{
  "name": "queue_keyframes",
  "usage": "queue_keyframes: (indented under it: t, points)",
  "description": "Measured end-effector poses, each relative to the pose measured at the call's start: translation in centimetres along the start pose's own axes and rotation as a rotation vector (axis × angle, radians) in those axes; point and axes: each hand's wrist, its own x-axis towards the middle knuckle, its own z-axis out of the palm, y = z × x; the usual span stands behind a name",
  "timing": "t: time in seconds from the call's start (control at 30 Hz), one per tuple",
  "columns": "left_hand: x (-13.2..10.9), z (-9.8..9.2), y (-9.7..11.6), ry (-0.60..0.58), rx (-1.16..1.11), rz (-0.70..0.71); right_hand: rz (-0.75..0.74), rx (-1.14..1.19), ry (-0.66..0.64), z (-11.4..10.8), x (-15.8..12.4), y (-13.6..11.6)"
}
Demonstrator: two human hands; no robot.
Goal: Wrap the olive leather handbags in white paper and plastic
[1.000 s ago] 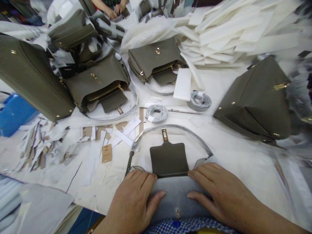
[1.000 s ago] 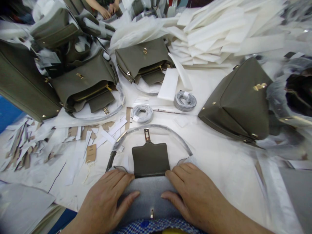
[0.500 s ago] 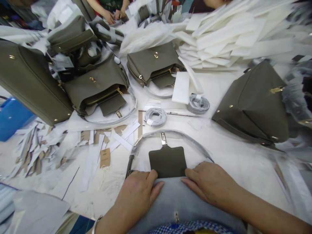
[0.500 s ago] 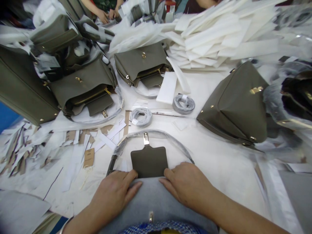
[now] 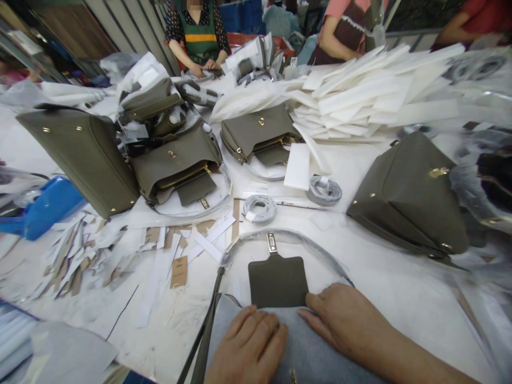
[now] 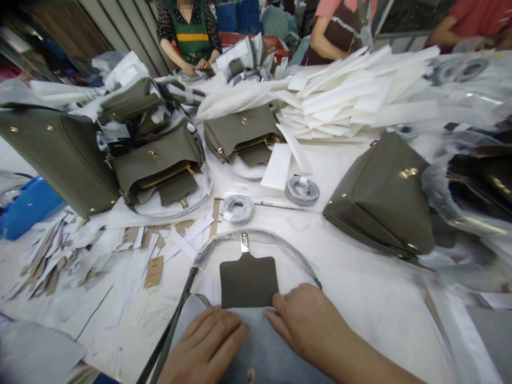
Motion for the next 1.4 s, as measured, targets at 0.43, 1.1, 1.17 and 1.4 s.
queue_keyframes:
  t: [0.43,1.1,1.17,1.4]
  points:
    - [-3.1,-2.6,2.9,-0.316,-0.086,-0.017,-0.008,0.128,-0.021,-2.1,0.3,0.1]
    - [-4.3,-1.9,3.1,-0.176,-0.197,-0.024,-0.279,0.747,0.306,-2.9,-3.3,-4.4]
    - [-4.7,-1.4,3.0,-0.118,-0.188,-0.008,-0.339,0.655,0.302,-1.4,-4.3,-4.7]
    - [-6.5,-1.1,3.8,0.126,-0.076,0.046,-0.43,0.49,0.318,2.1,-4.3,-4.4]
